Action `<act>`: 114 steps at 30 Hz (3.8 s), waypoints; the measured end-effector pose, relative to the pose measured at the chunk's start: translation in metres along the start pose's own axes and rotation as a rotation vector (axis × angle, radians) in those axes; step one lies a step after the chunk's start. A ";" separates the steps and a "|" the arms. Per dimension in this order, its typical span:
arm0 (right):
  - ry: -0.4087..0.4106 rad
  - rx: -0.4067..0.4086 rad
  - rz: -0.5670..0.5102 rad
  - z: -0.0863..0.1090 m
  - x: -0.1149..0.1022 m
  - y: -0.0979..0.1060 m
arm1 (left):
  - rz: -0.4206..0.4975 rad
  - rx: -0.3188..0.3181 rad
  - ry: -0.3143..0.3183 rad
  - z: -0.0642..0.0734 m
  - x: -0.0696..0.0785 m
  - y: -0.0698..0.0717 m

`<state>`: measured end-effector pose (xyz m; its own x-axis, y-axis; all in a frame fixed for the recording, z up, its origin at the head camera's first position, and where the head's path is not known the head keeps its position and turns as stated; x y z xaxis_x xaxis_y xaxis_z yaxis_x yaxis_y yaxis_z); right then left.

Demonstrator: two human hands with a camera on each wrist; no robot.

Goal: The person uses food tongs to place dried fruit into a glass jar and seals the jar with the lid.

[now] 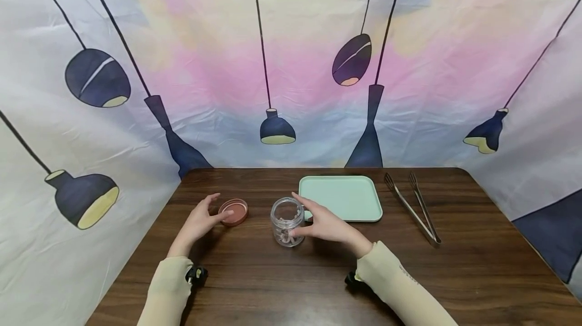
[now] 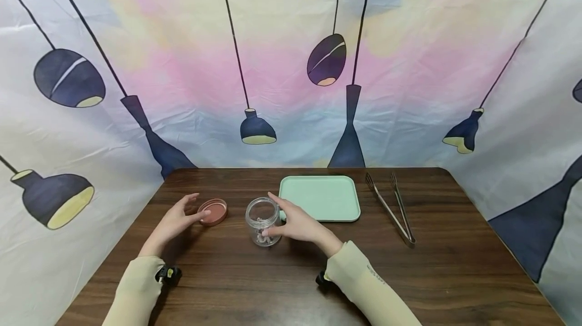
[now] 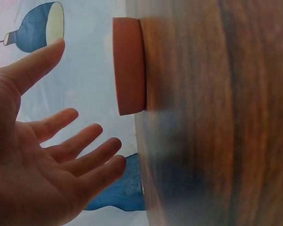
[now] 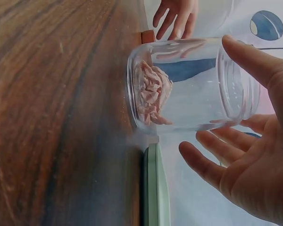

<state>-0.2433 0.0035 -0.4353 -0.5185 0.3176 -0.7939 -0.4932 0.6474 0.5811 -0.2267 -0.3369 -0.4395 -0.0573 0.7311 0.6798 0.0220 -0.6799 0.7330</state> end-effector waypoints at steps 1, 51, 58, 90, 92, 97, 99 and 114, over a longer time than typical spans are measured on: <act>-0.001 0.005 -0.001 0.000 0.000 0.000 | -0.003 -0.008 0.000 -0.001 0.000 -0.001; -0.020 -0.020 0.046 0.004 0.004 -0.002 | -0.192 -0.053 -0.079 0.008 0.015 -0.010; -0.031 -0.019 0.050 0.003 0.003 0.000 | -0.156 -0.080 -0.103 0.013 0.035 -0.012; -0.008 -0.013 0.075 0.000 0.005 -0.002 | -0.273 -0.103 -0.276 0.044 0.114 -0.006; -0.013 -0.013 0.073 0.000 0.005 -0.002 | -0.275 -0.096 -0.282 0.045 0.118 -0.006; -0.019 -0.012 0.091 -0.002 0.004 0.001 | -0.268 -0.101 -0.307 0.047 0.132 -0.004; -0.015 -0.013 0.101 -0.003 0.003 0.001 | -0.273 -0.111 -0.324 0.048 0.137 -0.005; -0.009 -0.016 0.086 -0.003 0.004 0.000 | -0.411 -0.048 -0.339 0.051 0.138 0.010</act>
<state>-0.2479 0.0026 -0.4383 -0.5535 0.3777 -0.7423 -0.4580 0.6065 0.6500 -0.1836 -0.2400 -0.3376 0.2744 0.9097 0.3118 0.0199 -0.3295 0.9439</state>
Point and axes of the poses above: each hand's wrist, its own z-axis away from the middle knuckle, its own y-axis out of the back of the hand, x = y × z, the point moved 4 cm from there along -z, towards the middle knuckle, and after that the axes turned 4 degrees about y, right-handed, at the moved point
